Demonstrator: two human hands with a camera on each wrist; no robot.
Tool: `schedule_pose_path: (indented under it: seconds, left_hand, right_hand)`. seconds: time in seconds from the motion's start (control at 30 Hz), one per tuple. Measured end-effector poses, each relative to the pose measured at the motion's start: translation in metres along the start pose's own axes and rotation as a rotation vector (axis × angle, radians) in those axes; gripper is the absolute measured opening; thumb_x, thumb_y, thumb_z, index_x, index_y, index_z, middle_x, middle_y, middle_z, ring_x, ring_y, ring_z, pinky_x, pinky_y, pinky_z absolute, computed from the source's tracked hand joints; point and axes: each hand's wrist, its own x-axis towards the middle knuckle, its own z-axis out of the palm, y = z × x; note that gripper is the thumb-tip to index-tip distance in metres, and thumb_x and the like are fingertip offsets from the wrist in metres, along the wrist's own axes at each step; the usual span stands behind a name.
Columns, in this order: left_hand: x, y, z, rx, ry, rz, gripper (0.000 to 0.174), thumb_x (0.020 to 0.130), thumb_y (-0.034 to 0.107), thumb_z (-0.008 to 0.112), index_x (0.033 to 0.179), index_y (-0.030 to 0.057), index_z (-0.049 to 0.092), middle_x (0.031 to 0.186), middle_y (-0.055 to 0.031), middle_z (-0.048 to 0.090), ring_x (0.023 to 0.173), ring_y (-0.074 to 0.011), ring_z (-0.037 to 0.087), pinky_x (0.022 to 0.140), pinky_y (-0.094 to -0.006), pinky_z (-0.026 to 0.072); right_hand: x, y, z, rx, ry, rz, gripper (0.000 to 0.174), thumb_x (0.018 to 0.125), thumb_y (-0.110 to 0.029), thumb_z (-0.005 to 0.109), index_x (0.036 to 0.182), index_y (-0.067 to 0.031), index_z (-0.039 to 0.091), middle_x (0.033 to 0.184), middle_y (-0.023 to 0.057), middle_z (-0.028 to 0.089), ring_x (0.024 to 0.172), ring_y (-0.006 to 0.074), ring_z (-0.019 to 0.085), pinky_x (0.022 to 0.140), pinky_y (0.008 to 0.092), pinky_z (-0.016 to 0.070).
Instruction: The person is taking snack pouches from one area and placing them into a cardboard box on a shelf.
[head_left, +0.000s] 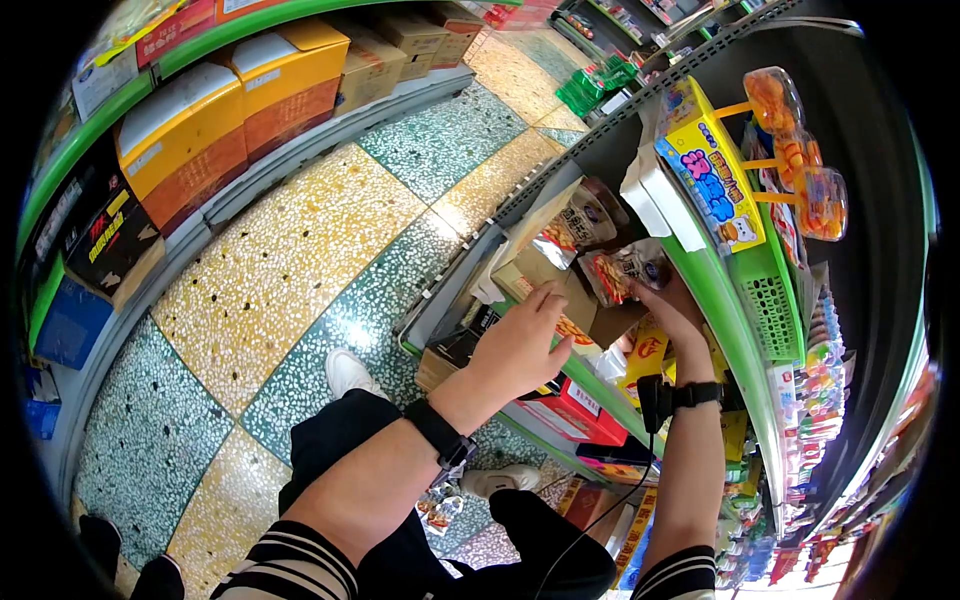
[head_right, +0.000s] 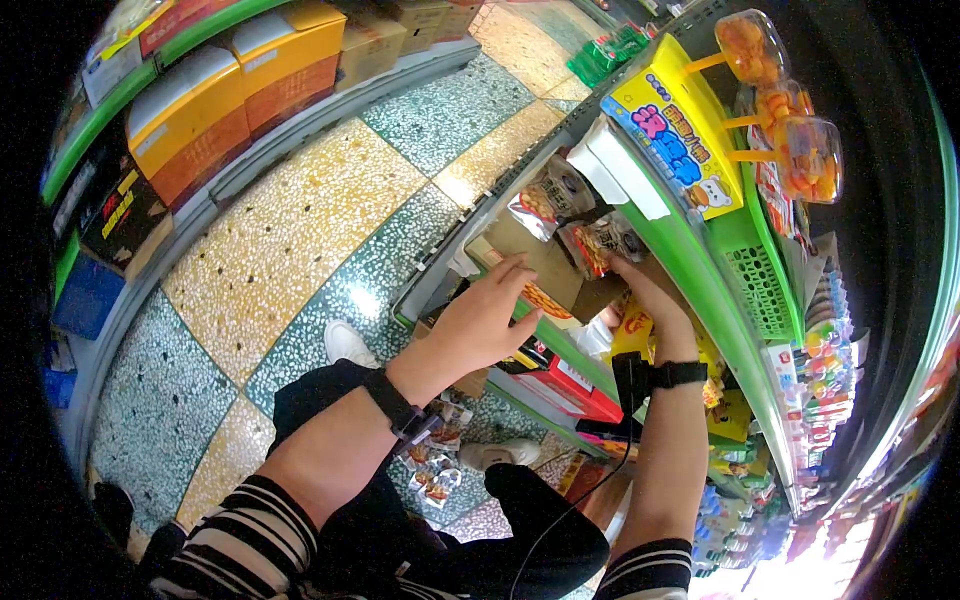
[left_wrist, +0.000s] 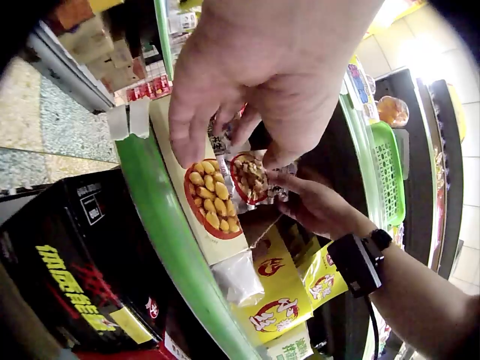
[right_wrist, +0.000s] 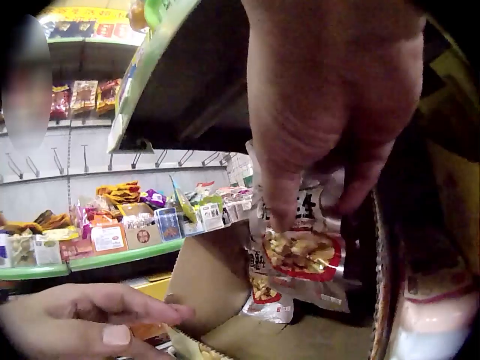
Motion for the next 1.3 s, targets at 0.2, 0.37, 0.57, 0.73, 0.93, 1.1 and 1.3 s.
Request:
schedule_pose_path:
  seconds: [0.2, 0.37, 0.57, 0.73, 0.93, 1.1, 1.3]
  left_hand:
    - [0.0, -0.005, 0.009, 0.059, -0.011, 0.008, 0.043, 0.088, 0.023, 0.058, 0.119, -0.0058, 0.05, 0.137, -0.0258, 0.042, 0.113, -0.0401, 0.054, 0.095, -0.0417, 0.0463]
    - [-0.001, -0.002, 0.004, 0.045, -0.056, -0.014, 0.042, 0.086, 0.02, 0.061, 0.117, -0.0061, 0.051, 0.136, -0.0279, 0.041, 0.111, -0.041, 0.055, 0.093, -0.0417, 0.0476]
    - [-0.001, -0.007, 0.009, 0.057, -0.04, 0.022, 0.04, 0.084, 0.019, 0.062, 0.114, -0.0062, 0.052, 0.135, -0.0299, 0.041, 0.109, -0.0419, 0.056, 0.093, -0.0421, 0.0476]
    - [-0.001, -0.006, 0.007, 0.063, -0.047, 0.024, 0.038, 0.085, 0.018, 0.062, 0.113, -0.0063, 0.052, 0.136, -0.0295, 0.041, 0.107, -0.042, 0.057, 0.092, -0.042, 0.0479]
    - [-0.002, -0.003, 0.007, 0.054, -0.071, 0.001, 0.037, 0.085, 0.017, 0.061, 0.112, -0.0068, 0.053, 0.136, -0.0284, 0.04, 0.105, -0.0417, 0.058, 0.09, -0.0428, 0.0484]
    - [-0.001, -0.006, 0.01, 0.063, -0.061, 0.021, 0.036, 0.085, 0.016, 0.061, 0.112, -0.0072, 0.053, 0.137, -0.0279, 0.038, 0.106, -0.0417, 0.057, 0.09, -0.0432, 0.0483]
    - [-0.002, -0.004, 0.008, 0.06, -0.086, 0.001, 0.037, 0.085, 0.016, 0.061, 0.112, -0.0079, 0.053, 0.138, -0.0275, 0.038, 0.107, -0.0413, 0.057, 0.091, -0.0433, 0.0476]
  right_hand:
    - [0.029, 0.008, 0.002, -0.231, -0.054, -0.006, 0.076, 0.074, -0.032, 0.077, 0.134, -0.0003, 0.042, 0.132, 0.0207, 0.051, 0.124, 0.0302, 0.048, 0.102, 0.0376, 0.0371]
    - [0.07, 0.063, 0.005, -0.292, -0.005, -0.304, 0.071, 0.072, -0.032, 0.078, 0.127, 0.0012, 0.049, 0.121, 0.0181, 0.058, 0.113, 0.0298, 0.055, 0.096, 0.0373, 0.0419]
    - [0.053, 0.034, 0.013, -0.408, 0.064, -0.201, 0.062, 0.072, -0.027, 0.077, 0.122, 0.0016, 0.052, 0.114, 0.0176, 0.06, 0.107, 0.0289, 0.057, 0.092, 0.0365, 0.0436]
    - [0.051, 0.035, 0.015, -0.318, 0.087, -0.293, 0.057, 0.074, -0.024, 0.075, 0.12, 0.0012, 0.052, 0.112, 0.0173, 0.061, 0.105, 0.0289, 0.058, 0.091, 0.0361, 0.0442]
    - [0.07, 0.065, 0.007, -0.55, 0.117, -0.374, 0.042, 0.077, -0.024, 0.072, 0.109, -0.0001, 0.056, 0.099, 0.0156, 0.063, 0.094, 0.0285, 0.059, 0.083, 0.0376, 0.0453]
    - [0.062, 0.053, 0.001, -0.587, 0.147, -0.461, 0.036, 0.08, -0.024, 0.068, 0.105, -0.0005, 0.058, 0.094, 0.0154, 0.063, 0.088, 0.03, 0.059, 0.08, 0.0391, 0.0454]
    - [0.059, 0.042, 0.002, -0.664, 0.176, -0.51, 0.042, 0.081, -0.025, 0.067, 0.114, -0.0021, 0.055, 0.103, 0.0176, 0.062, 0.097, 0.0326, 0.058, 0.086, 0.0403, 0.0446]
